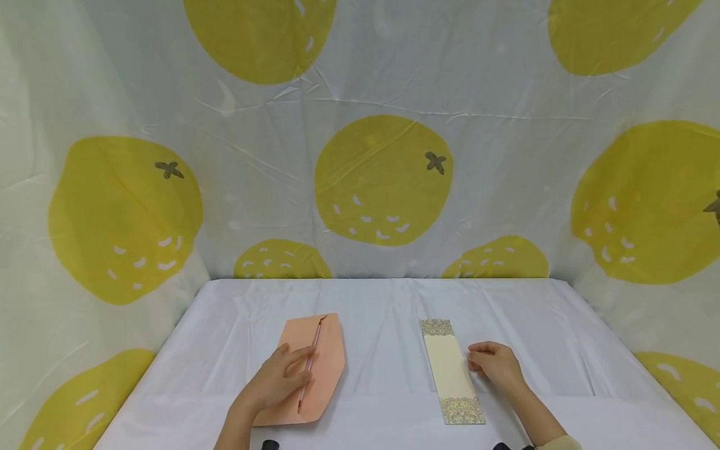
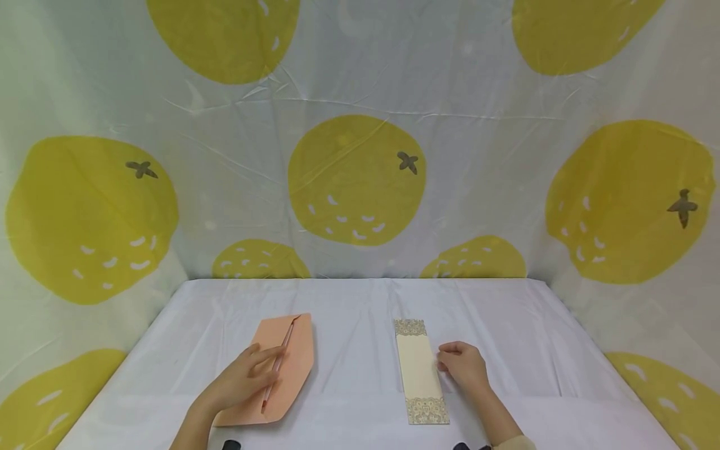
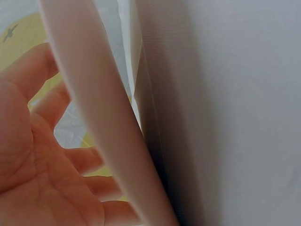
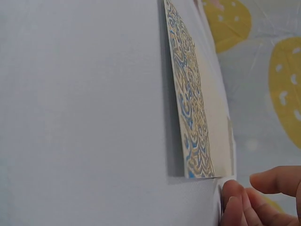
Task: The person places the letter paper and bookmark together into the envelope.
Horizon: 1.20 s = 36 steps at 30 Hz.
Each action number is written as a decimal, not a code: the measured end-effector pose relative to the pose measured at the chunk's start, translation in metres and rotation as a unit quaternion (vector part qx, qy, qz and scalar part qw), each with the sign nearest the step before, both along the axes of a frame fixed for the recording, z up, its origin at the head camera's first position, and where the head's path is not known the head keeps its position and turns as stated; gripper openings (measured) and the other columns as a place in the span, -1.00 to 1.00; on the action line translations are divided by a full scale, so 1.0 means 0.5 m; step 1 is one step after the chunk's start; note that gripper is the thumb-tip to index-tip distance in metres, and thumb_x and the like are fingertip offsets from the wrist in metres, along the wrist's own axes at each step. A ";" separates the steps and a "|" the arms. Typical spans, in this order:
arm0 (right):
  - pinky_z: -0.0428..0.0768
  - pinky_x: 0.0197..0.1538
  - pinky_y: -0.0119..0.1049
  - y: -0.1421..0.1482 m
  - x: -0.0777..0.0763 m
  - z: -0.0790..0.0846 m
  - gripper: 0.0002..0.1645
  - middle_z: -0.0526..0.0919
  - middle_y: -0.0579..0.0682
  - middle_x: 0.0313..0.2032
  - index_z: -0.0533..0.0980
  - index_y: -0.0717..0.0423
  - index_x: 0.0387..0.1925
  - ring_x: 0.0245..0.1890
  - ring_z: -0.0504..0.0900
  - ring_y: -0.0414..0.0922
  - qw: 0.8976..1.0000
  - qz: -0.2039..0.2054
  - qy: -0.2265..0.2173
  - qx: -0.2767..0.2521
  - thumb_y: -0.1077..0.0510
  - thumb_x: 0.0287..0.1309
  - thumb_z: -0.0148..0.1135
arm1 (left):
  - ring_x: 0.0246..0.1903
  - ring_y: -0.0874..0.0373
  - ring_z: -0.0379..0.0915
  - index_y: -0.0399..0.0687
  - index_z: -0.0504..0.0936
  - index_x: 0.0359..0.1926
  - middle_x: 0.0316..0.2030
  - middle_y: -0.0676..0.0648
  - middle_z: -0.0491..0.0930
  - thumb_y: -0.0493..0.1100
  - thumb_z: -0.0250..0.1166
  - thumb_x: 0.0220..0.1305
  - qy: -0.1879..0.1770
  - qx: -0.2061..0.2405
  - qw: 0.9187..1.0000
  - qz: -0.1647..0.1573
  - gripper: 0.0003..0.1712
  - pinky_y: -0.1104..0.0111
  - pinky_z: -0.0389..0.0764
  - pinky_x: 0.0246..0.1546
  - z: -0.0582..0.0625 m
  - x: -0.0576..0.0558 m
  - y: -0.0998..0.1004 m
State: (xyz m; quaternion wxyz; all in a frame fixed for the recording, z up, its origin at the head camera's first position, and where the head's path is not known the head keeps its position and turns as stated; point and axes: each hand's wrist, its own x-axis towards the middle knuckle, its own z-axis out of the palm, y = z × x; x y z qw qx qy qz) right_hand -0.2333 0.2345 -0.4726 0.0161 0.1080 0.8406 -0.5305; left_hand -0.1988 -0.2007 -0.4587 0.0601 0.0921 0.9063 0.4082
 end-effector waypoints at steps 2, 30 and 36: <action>0.60 -0.39 -0.34 -0.001 0.000 -0.001 -0.63 0.66 0.03 -0.40 0.48 0.53 -0.05 -0.42 0.66 -0.14 1.000 0.000 -0.003 0.004 0.28 0.23 0.15 | 0.35 -0.51 -0.10 0.08 0.54 0.26 0.37 -0.55 0.03 0.04 0.33 0.26 -0.001 0.002 1.000 0.000 -0.45 -0.38 0.06 0.17 0.001 0.000 0.000; 0.53 -0.20 -0.07 -0.033 -0.022 0.000 -0.54 0.64 0.14 -0.36 0.54 0.44 -0.23 -0.30 0.58 0.06 0.992 0.015 -0.024 0.122 0.19 -0.14 0.47 | 0.34 -0.54 -0.09 0.09 0.54 0.26 0.35 -0.58 0.04 0.02 0.33 0.27 0.005 0.011 1.000 -0.006 -0.46 -0.40 0.06 0.14 -0.001 0.001 0.000; 0.51 -0.16 -0.01 -0.041 -0.025 -0.002 -0.54 0.61 0.23 -0.30 0.52 0.45 -0.22 -0.23 0.56 0.14 0.991 -0.001 -0.034 0.130 0.24 -0.16 0.46 | 0.34 -0.55 -0.09 0.09 0.54 0.27 0.35 -0.58 0.04 0.03 0.33 0.27 0.008 0.008 1.000 -0.007 -0.45 -0.41 0.06 0.13 -0.003 0.001 -0.002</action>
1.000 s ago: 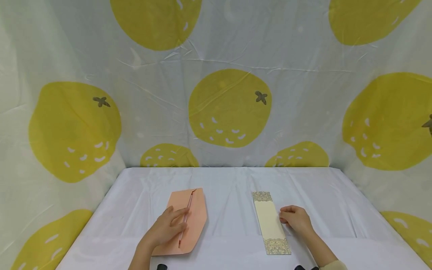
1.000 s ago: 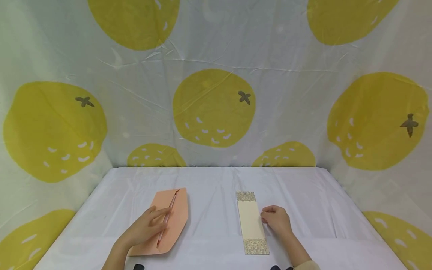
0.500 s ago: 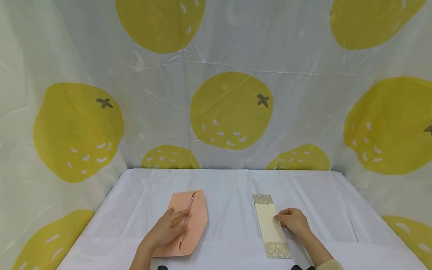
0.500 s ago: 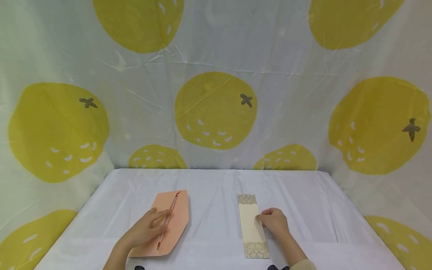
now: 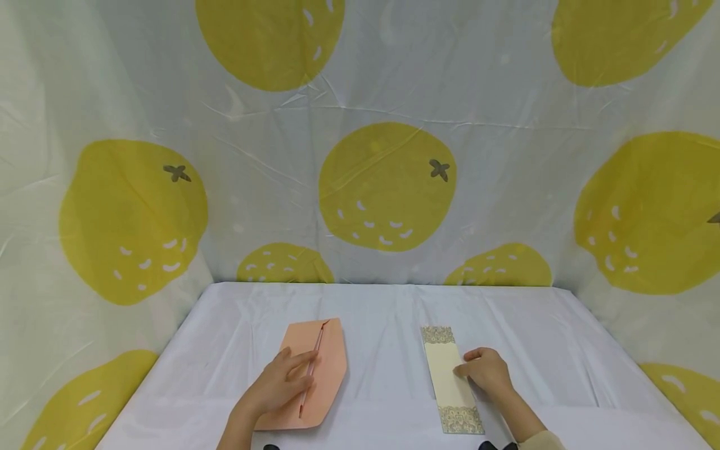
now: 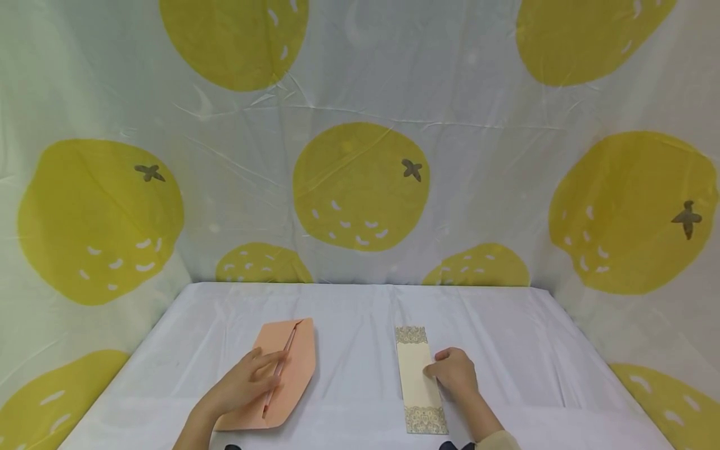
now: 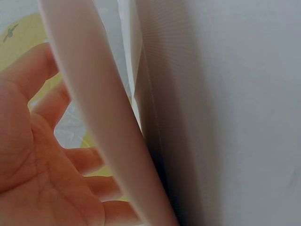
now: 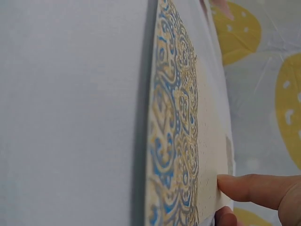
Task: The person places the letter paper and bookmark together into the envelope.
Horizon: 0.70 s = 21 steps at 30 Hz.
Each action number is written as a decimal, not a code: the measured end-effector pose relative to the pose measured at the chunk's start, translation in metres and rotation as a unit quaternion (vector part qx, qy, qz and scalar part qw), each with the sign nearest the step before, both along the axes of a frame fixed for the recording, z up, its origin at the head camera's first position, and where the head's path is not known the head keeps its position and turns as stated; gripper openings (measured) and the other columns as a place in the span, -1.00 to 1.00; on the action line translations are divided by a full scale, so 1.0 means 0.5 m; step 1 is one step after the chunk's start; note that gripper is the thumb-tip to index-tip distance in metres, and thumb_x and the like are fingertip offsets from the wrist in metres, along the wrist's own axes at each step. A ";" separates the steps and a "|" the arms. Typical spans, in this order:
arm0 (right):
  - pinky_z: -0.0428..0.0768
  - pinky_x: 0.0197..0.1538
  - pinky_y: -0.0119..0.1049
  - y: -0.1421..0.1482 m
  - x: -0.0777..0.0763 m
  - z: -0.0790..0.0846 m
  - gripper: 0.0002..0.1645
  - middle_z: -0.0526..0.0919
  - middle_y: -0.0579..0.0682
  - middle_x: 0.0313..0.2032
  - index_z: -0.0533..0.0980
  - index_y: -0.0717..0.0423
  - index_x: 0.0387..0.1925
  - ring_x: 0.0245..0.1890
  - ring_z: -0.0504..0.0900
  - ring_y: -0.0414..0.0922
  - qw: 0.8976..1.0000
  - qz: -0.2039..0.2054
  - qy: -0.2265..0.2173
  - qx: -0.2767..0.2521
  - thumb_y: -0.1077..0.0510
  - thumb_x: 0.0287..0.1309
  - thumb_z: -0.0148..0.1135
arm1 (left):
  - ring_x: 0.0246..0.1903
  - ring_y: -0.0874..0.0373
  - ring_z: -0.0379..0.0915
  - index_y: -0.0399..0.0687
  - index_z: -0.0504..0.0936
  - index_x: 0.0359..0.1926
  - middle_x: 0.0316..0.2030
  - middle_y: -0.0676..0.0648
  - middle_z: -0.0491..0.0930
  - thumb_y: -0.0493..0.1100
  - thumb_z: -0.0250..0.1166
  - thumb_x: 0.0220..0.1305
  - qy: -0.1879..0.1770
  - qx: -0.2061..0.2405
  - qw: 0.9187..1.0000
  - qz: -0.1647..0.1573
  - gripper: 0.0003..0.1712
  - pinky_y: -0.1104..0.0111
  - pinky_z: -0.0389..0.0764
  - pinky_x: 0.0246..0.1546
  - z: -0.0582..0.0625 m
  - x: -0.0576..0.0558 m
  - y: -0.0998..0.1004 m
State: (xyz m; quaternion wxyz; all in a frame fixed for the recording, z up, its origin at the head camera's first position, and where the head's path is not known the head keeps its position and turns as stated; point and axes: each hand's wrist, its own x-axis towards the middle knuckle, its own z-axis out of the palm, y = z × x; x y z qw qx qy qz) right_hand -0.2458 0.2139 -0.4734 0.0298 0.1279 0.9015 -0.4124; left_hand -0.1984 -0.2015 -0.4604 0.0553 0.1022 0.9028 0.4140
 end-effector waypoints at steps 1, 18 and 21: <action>0.51 -0.16 -0.01 -0.001 0.000 0.000 -0.53 0.61 0.24 -0.30 0.51 0.46 -0.21 -0.24 0.56 0.14 1.000 -0.002 -0.001 -0.002 0.24 -0.16 0.46 | 0.34 -0.54 -0.09 0.08 0.54 0.27 0.35 -0.58 0.05 0.03 0.33 0.26 0.000 0.000 1.000 0.000 -0.45 -0.41 0.06 0.14 0.000 0.000 0.000; 0.55 -0.40 -0.32 0.007 0.010 -0.005 -0.56 0.57 0.01 -0.49 0.50 0.43 -0.05 -0.51 0.53 -0.15 0.985 -0.005 -0.005 -0.173 0.28 -0.01 0.29 | 0.33 -0.55 -0.07 0.06 0.54 0.27 0.34 -0.60 0.05 0.04 0.34 0.26 0.000 0.000 1.000 -0.002 -0.43 -0.40 0.07 0.13 0.001 0.001 0.000; 0.61 -0.41 -0.34 0.006 0.016 -0.004 -0.58 0.58 0.01 -0.49 0.51 0.41 -0.04 -0.52 0.56 -0.15 0.975 0.009 -0.008 -0.220 0.31 0.02 0.29 | 0.32 -0.55 -0.07 0.06 0.53 0.27 0.33 -0.60 0.06 0.04 0.34 0.26 0.001 -0.003 1.000 -0.003 -0.43 -0.40 0.08 0.13 0.001 0.001 0.000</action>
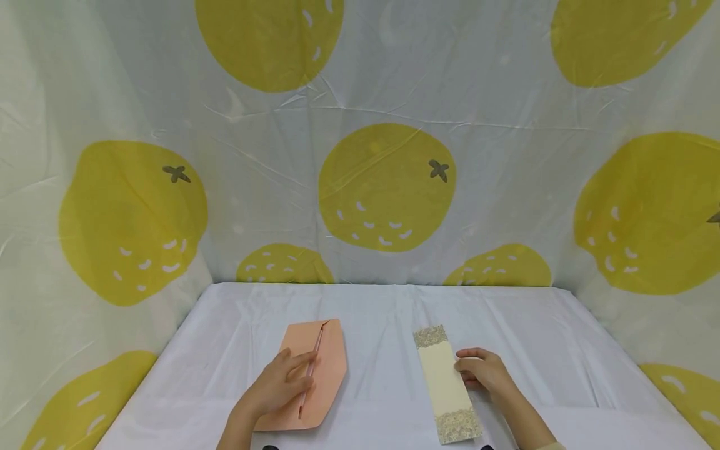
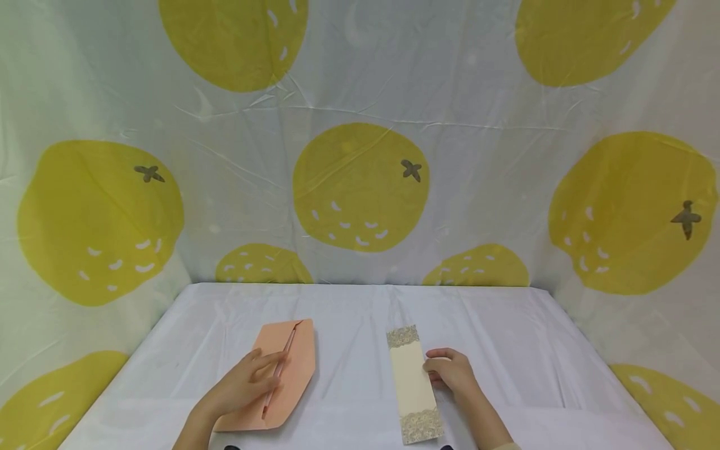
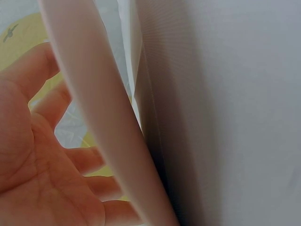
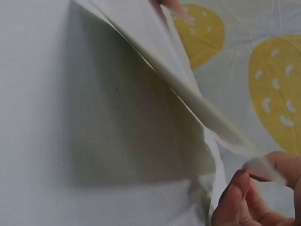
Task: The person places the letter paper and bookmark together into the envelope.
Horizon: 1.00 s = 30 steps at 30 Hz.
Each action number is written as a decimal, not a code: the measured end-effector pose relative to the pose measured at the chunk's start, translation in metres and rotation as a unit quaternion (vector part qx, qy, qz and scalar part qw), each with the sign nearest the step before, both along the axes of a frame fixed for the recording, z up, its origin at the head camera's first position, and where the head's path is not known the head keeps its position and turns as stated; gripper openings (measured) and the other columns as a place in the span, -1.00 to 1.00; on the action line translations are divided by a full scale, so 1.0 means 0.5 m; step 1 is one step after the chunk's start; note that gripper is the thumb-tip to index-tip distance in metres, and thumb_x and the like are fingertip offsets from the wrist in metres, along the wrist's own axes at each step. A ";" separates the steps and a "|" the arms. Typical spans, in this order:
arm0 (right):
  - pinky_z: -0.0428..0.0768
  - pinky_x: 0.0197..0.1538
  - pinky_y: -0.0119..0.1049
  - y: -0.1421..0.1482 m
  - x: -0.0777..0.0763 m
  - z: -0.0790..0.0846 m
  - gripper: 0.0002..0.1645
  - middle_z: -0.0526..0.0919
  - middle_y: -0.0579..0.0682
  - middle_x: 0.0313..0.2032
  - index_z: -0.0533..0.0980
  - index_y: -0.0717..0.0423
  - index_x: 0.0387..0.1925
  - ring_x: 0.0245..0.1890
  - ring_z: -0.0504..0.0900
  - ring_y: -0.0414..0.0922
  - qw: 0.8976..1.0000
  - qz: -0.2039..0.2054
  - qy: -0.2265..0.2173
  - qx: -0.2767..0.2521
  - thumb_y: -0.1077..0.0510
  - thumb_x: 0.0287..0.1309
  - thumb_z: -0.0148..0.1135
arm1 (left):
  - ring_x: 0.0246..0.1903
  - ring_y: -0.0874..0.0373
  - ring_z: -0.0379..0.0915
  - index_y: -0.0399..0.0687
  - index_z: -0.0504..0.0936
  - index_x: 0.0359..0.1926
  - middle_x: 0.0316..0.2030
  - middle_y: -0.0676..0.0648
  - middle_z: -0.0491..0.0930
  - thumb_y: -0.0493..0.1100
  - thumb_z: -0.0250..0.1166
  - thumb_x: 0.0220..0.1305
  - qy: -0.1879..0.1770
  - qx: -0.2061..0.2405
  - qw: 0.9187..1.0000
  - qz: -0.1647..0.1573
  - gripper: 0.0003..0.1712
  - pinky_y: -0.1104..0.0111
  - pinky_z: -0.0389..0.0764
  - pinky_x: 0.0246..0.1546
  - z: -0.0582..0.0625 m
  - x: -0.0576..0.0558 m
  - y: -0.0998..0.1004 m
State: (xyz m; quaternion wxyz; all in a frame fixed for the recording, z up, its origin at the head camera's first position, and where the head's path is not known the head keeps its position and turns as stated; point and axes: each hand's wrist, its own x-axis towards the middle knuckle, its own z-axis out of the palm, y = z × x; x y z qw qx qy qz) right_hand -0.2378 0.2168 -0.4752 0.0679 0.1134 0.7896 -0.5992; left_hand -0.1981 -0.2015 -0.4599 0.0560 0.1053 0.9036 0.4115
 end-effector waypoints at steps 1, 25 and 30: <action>0.62 -0.41 -0.34 -0.001 0.002 0.001 -0.59 0.58 0.01 -0.48 0.52 0.40 -0.04 -0.53 0.57 -0.16 1.000 0.005 0.000 -0.015 0.31 0.03 0.29 | 0.32 -0.55 -0.07 0.07 0.53 0.27 0.33 -0.60 0.06 0.04 0.33 0.26 0.000 -0.001 1.000 0.000 -0.43 -0.41 0.08 0.13 0.000 0.000 0.000; 0.63 -0.36 -0.36 -0.039 0.011 0.007 -0.56 0.64 -0.02 -0.48 0.47 0.34 0.07 -0.51 0.63 -0.18 0.987 0.063 0.008 -0.149 0.32 0.12 0.26 | 0.33 -0.54 -0.07 0.07 0.53 0.28 0.34 -0.58 0.06 0.05 0.32 0.28 -0.003 0.000 1.000 -0.001 -0.44 -0.41 0.07 0.13 0.001 -0.002 0.000; 0.63 -0.35 -0.37 -0.060 0.013 0.010 -0.57 0.62 -0.02 -0.48 0.49 0.33 0.05 -0.50 0.62 -0.19 0.985 0.073 0.017 -0.157 0.33 0.11 0.25 | 0.33 -0.55 -0.06 0.08 0.53 0.28 0.34 -0.59 0.06 0.05 0.33 0.27 -0.004 0.000 1.000 0.004 -0.44 -0.40 0.07 0.13 0.002 0.000 0.000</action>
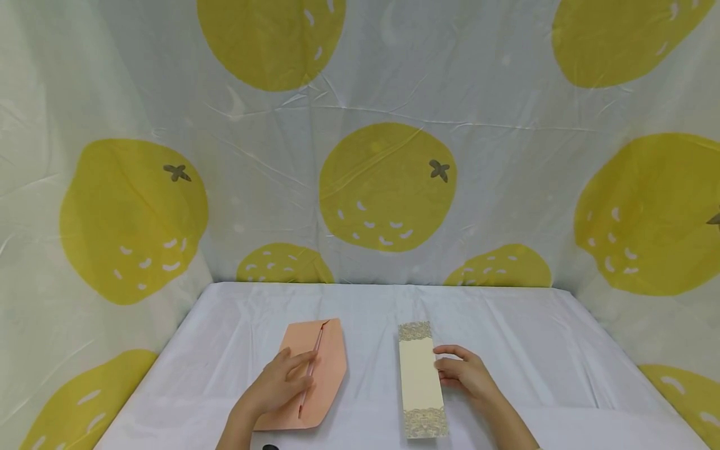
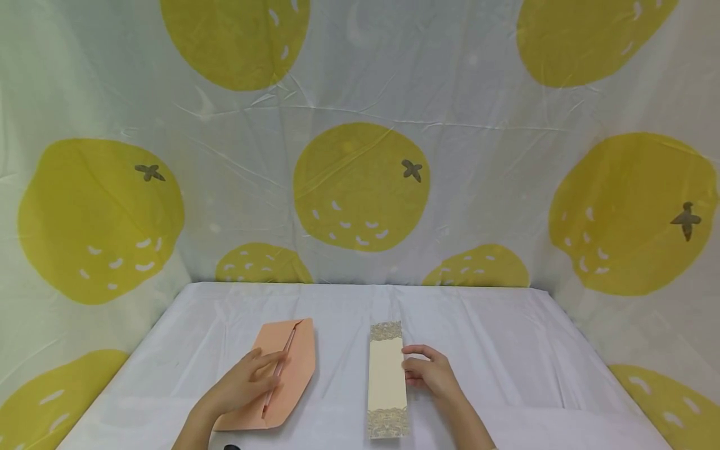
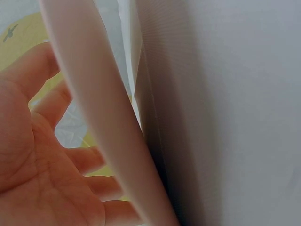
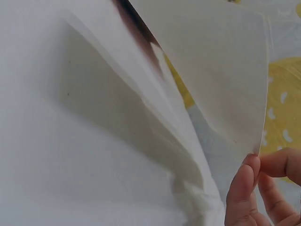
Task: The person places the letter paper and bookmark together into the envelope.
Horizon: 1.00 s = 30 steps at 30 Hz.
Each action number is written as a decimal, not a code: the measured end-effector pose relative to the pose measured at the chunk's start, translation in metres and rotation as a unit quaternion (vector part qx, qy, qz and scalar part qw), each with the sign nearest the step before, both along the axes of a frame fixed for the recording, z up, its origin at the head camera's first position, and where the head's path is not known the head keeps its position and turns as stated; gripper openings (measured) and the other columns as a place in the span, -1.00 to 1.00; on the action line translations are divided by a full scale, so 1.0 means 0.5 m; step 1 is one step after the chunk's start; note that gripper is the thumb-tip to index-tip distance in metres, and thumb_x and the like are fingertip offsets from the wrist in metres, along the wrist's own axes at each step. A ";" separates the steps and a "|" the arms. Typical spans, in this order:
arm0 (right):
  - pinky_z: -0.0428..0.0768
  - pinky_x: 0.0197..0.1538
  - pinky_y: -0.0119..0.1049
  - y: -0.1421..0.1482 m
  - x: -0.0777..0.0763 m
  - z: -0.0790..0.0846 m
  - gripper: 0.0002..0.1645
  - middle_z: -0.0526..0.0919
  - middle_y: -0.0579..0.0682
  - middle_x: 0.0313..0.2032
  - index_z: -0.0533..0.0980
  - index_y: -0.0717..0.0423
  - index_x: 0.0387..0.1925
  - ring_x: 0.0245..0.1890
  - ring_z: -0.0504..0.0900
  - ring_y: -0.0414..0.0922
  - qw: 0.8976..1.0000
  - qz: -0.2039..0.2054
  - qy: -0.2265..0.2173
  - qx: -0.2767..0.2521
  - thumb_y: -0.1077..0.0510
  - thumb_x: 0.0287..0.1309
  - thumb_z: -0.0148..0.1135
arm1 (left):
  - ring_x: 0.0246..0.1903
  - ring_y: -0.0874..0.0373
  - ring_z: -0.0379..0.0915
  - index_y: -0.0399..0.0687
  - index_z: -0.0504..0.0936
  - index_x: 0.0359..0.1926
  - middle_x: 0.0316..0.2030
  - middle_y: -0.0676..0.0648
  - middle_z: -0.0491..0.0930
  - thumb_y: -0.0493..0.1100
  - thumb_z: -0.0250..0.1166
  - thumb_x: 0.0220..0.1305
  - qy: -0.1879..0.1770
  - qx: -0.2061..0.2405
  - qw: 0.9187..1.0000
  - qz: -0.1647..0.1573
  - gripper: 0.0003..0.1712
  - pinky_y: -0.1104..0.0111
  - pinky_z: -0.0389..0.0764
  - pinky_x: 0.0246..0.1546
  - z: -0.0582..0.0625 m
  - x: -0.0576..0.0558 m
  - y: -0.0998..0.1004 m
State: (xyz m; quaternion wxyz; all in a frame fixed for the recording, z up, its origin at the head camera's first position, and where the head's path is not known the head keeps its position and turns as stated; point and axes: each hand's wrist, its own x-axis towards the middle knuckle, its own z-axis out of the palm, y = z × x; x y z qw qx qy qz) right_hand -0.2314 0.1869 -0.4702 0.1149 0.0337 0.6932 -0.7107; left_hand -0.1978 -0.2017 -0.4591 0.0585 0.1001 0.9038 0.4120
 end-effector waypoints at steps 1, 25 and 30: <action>0.62 -0.35 -0.37 -0.005 0.000 0.001 -0.58 0.62 -0.03 -0.49 0.49 0.33 0.05 -0.49 0.61 -0.19 1.000 0.003 0.002 -0.002 0.33 0.11 0.25 | 0.33 -0.55 -0.06 0.08 0.53 0.27 0.34 -0.59 0.07 0.05 0.33 0.27 0.001 0.000 1.000 0.001 -0.44 -0.40 0.08 0.13 0.000 0.000 0.000; 0.61 -0.37 -0.39 -0.123 -0.012 0.026 -0.62 0.61 -0.05 -0.53 0.49 0.35 0.02 -0.55 0.58 -0.23 0.996 0.042 0.016 -0.074 0.38 0.12 0.23 | 0.35 -0.52 -0.09 0.07 0.54 0.27 0.35 -0.55 0.08 0.04 0.32 0.27 0.000 0.004 1.000 -0.002 -0.44 -0.41 0.05 0.15 -0.004 -0.003 0.001; 0.61 -0.37 -0.40 -0.136 -0.012 0.028 -0.61 0.62 -0.04 -0.51 0.49 0.35 0.02 -0.54 0.59 -0.23 0.995 0.051 0.016 -0.080 0.37 0.12 0.23 | 0.34 -0.53 -0.07 0.07 0.54 0.27 0.34 -0.57 0.07 0.02 0.34 0.26 0.001 0.004 1.000 -0.001 -0.44 -0.40 0.07 0.14 0.000 0.000 0.001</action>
